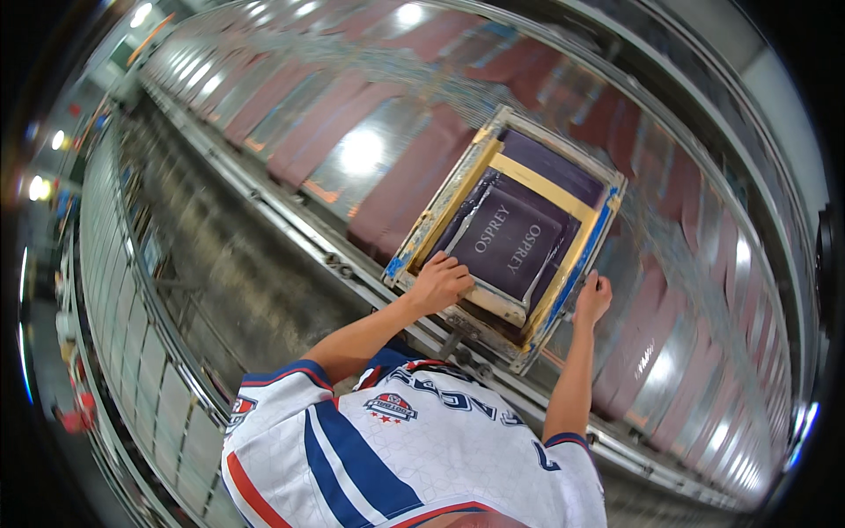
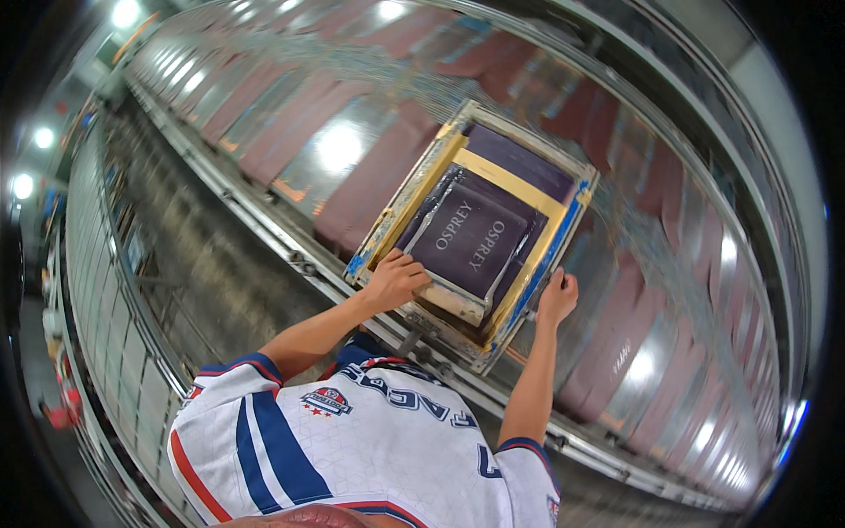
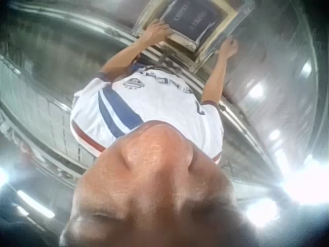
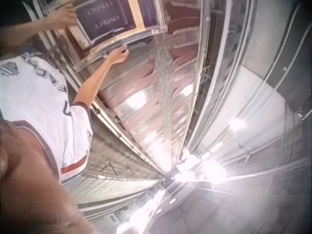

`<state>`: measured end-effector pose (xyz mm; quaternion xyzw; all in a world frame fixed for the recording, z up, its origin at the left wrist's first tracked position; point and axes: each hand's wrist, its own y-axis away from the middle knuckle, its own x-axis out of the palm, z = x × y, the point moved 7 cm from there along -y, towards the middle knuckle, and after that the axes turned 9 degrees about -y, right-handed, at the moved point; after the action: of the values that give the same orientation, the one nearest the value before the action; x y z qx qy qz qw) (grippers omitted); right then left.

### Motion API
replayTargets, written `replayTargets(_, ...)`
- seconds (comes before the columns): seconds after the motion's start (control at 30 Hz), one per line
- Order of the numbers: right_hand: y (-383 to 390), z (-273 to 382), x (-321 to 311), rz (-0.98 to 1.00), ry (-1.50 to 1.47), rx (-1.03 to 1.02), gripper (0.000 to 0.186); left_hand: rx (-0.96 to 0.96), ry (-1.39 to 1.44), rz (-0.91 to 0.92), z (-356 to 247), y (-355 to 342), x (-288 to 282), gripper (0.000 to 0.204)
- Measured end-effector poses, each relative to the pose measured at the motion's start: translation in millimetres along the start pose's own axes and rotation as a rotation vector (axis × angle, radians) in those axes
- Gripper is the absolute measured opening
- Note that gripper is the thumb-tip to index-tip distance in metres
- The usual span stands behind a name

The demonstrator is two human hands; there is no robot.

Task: The person repeatedly uses a squeegee to pull white ink across a screen-printing frame labeled 'OSPREY' over a moving conveyor of fabric panels. The person maintains a steady rhythm, repositioning the squeegee and frame as needed to continue the printing stroke.

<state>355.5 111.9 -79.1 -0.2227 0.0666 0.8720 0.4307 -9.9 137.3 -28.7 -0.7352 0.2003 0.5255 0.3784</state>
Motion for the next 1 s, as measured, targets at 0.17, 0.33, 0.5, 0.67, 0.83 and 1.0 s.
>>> replayTargets(0.17,-2,-32,64,0.043,-0.086,-0.019,0.035,-0.055,-0.051,0.116,56,-21,45,0.023)
replayTargets(0.33,-35,-58,82,0.027,-0.033,-0.006,0.035,0.011,-0.094,0.126,71,-59,75,0.025)
replayTargets(0.5,-39,-81,71,0.049,0.011,0.048,0.033,0.083,0.016,0.223,61,-72,88,0.03)
replayTargets(0.67,-19,-83,37,-0.015,0.08,-0.059,0.03,0.18,0.009,0.198,31,-45,75,0.027)
replayTargets(0.83,3,-35,-71,0.145,0.292,0.079,0.031,0.116,0.207,0.386,-52,-70,-7,0.03)
replayTargets(1.0,-76,32,-37,0.392,0.023,-0.219,0.049,0.106,0.103,0.309,-11,-199,47,0.029)
